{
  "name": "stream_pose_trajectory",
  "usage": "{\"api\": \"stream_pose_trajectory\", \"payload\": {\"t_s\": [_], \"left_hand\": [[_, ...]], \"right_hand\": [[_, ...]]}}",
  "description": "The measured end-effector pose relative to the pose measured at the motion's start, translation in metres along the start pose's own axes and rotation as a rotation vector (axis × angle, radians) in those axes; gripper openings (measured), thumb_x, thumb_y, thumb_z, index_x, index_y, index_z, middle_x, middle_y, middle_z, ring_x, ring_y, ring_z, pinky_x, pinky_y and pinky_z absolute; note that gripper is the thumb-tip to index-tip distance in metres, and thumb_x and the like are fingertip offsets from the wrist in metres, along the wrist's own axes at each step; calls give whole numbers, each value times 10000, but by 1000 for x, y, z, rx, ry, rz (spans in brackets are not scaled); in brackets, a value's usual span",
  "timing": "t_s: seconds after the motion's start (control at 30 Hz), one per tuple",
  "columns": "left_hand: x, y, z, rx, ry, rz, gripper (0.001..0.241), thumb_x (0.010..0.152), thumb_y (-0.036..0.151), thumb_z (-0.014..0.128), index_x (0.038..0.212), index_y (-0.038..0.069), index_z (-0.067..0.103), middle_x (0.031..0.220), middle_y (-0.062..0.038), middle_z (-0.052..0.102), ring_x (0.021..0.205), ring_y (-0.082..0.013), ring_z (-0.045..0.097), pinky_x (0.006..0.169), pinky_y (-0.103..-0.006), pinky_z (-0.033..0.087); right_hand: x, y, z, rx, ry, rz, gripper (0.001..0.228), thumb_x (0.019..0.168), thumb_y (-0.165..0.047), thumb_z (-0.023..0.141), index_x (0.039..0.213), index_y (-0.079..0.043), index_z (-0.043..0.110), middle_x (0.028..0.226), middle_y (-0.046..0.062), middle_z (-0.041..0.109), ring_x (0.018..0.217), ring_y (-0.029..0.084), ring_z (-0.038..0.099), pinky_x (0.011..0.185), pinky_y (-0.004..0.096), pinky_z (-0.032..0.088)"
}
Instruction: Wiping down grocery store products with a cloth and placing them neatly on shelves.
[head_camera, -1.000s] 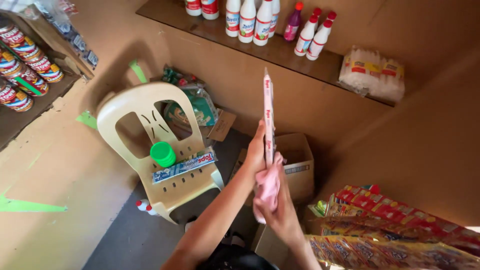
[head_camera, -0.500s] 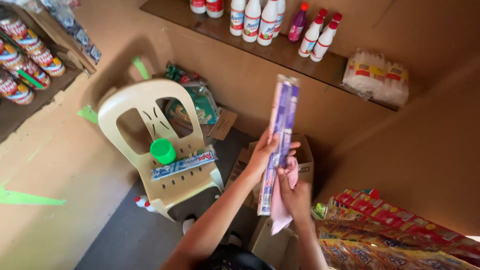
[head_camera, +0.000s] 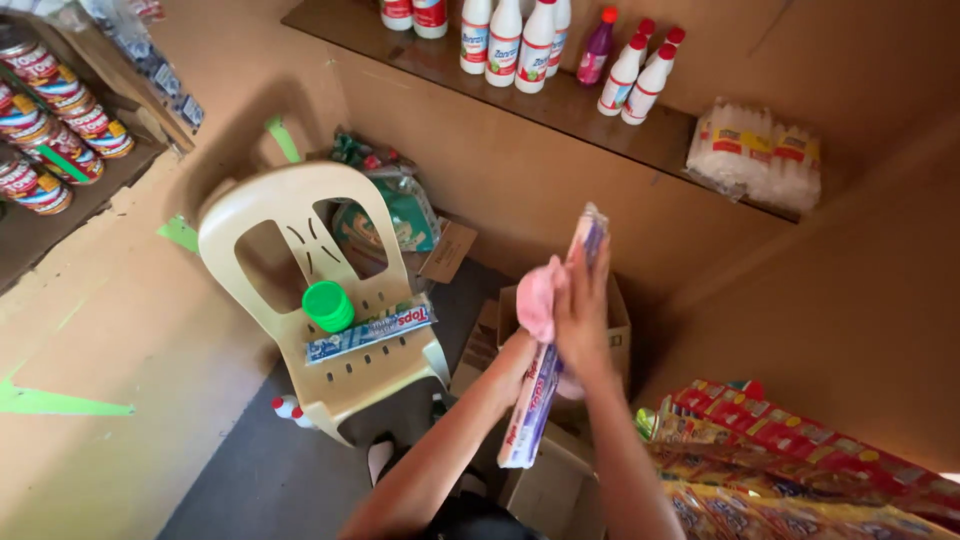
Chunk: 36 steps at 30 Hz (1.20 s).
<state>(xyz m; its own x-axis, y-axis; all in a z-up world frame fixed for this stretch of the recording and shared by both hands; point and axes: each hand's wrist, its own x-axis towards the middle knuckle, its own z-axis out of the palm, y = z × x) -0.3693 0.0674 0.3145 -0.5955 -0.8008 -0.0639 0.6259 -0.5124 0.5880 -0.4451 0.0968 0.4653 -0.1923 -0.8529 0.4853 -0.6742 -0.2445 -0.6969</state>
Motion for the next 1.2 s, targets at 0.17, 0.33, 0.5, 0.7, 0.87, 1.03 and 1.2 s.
{"api": "stream_pose_trajectory", "payload": {"t_s": [0.17,0.33,0.5,0.7,0.87,1.03,1.2], "left_hand": [[-59,72,86,171,155,-285,413,1007,554,539,1048,164,668,780,-36,673,623,-167,609,550,-333,517],[-44,66,70,162,224,-354,408,1005,501,494,1093,139,661,837,-53,705,652,-165,669,571,-350,554],[12,27,-10,-203,73,-44,334,1116,341,512,1225,45,623,1009,-122,671,772,-215,697,716,-377,609],[24,73,23,-13,125,357,511,1120,354,585,1548,79,543,1288,-70,640,904,-142,573,774,-296,457],[-4,104,61,97,202,249,608,1045,358,604,1528,33,431,1357,-109,628,1162,-181,611,988,-311,513],[-28,129,98,58,2,172,695,1008,440,611,1514,11,402,1413,-164,554,1253,-335,587,977,-466,561],[-27,134,86,-40,13,266,639,990,378,580,1530,113,363,1560,-132,452,1308,-408,571,1036,-517,535]], "right_hand": [[52,10,-15,-30,163,-1,508,1148,-323,383,1623,-148,345,1732,267,98,1614,417,167,1304,500,264],[24,-7,-6,-219,324,29,452,1172,-316,410,1596,-168,466,1740,218,135,1625,411,185,1336,501,227],[-57,-65,-19,133,-247,271,423,1015,-212,507,1403,-48,545,1285,249,657,1212,376,698,1062,429,539],[-104,-106,-46,128,-253,42,685,828,-146,782,1410,70,492,1301,295,626,1184,410,639,927,417,538],[-126,-52,-49,324,-139,409,484,889,-38,644,1366,-5,570,1115,202,750,1009,290,761,871,396,617],[-124,-24,-59,1244,-139,634,303,990,-74,556,1255,54,627,1069,240,748,914,315,758,800,450,643],[-144,57,-51,131,-168,461,240,954,-131,596,1145,-44,715,1030,102,792,903,183,775,761,359,621]]}}
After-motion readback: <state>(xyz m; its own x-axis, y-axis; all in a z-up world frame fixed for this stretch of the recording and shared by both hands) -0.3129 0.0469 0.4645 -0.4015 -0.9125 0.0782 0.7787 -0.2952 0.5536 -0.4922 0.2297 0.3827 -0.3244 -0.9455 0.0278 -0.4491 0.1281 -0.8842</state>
